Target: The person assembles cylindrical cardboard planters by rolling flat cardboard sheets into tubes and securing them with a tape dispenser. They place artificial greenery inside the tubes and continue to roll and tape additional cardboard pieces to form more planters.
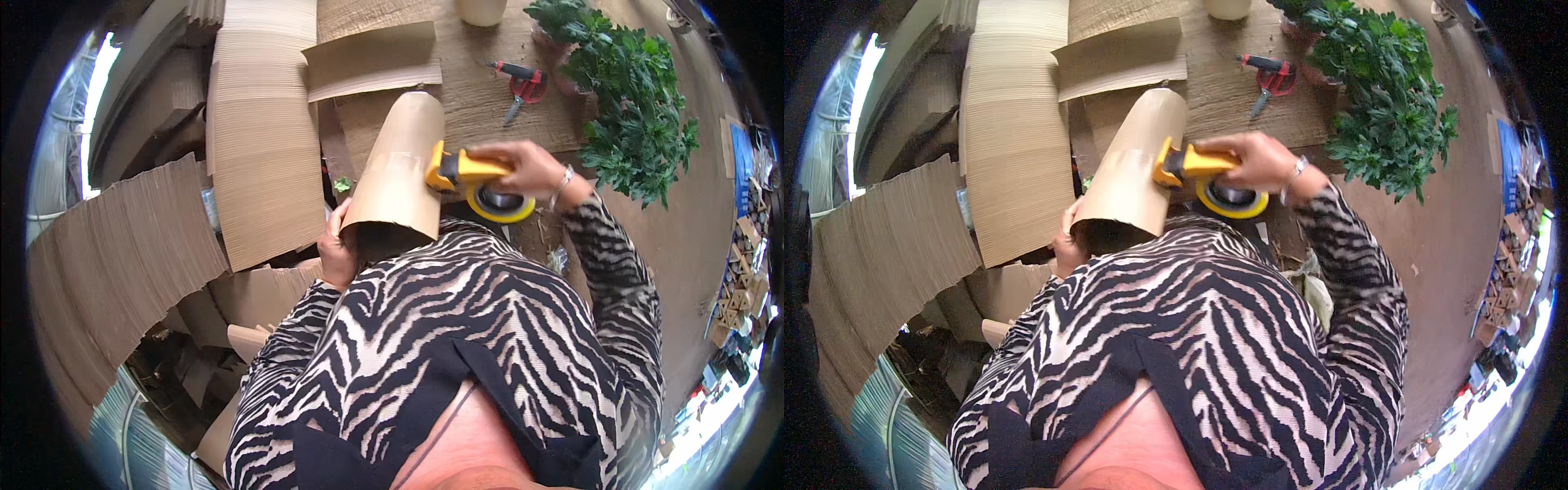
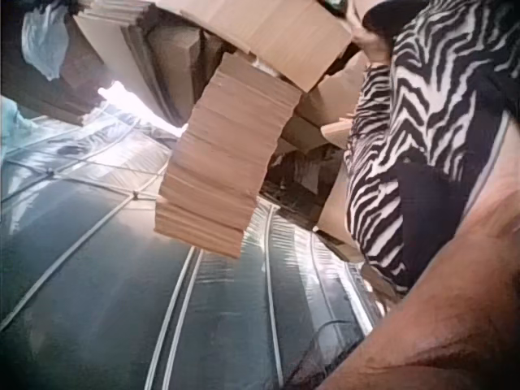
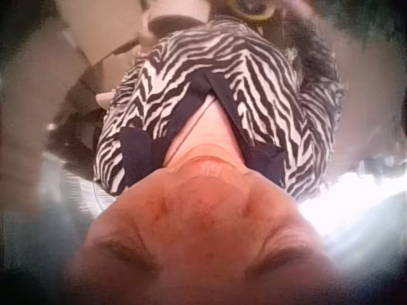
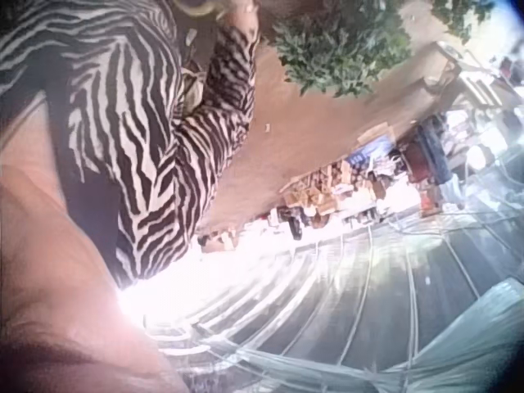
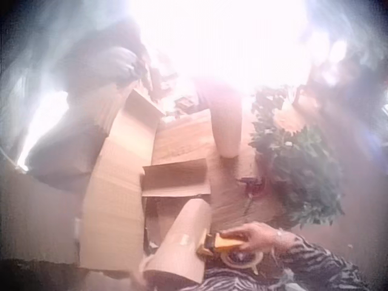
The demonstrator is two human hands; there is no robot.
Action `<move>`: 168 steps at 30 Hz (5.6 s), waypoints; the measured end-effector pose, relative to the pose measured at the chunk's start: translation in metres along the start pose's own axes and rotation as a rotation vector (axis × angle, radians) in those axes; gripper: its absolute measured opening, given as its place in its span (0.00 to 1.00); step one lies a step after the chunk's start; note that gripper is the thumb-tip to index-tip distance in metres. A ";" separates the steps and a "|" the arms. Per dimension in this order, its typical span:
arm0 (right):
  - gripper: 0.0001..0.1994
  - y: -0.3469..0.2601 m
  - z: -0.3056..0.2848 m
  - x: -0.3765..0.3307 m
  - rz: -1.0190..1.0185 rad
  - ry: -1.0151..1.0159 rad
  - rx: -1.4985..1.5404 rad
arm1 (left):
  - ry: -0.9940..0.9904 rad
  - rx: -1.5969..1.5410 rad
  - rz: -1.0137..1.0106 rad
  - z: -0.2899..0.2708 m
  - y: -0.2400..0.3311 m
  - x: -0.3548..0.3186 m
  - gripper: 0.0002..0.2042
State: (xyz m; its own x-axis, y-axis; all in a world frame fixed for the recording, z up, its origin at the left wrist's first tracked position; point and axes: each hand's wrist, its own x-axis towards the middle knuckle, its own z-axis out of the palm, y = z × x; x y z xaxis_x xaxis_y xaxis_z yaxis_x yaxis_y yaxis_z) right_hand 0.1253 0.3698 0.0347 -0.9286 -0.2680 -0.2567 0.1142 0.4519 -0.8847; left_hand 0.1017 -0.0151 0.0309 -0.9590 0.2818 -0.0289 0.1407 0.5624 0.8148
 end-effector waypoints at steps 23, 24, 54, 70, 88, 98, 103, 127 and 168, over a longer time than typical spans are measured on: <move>0.23 -0.065 0.078 0.095 0.176 -0.518 -0.867 | -0.277 0.299 0.228 -0.062 -0.014 0.033 0.24; 0.22 -0.047 0.088 0.099 0.230 -0.568 -1.006 | -0.264 0.273 0.214 -0.064 -0.018 0.035 0.23; 0.36 0.123 0.108 0.007 0.590 0.984 0.438 | 0.049 0.592 0.905 -0.035 0.074 0.240 0.23; 0.36 0.238 0.054 0.048 0.413 0.502 0.238 | -0.456 0.959 0.186 -0.001 0.149 0.291 0.33; 0.37 0.288 0.047 0.040 0.385 0.412 0.473 | -0.509 0.524 0.132 -0.044 0.163 0.365 0.14; 0.40 0.263 0.037 0.032 0.495 0.364 0.328 | -0.543 0.771 0.432 -0.033 0.255 0.476 0.17; 0.40 0.320 0.055 0.033 0.514 0.297 0.445 | -0.580 0.936 0.697 0.038 0.251 0.544 0.14; 0.41 0.272 0.034 0.029 0.551 0.195 0.341 | -0.050 0.780 0.852 0.113 0.187 0.587 0.23; 0.32 0.215 0.022 0.018 0.577 0.759 0.163 | 0.284 0.163 0.886 0.141 0.172 0.492 0.29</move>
State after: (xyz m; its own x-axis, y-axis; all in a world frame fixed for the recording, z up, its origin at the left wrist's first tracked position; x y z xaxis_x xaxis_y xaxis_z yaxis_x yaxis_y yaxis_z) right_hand 0.1413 0.4429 -0.1683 -0.6886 0.6053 -0.3993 0.6186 0.2032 -0.7590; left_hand -0.3115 0.3301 0.0753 -0.5077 0.4706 0.7216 0.8589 0.3419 0.3813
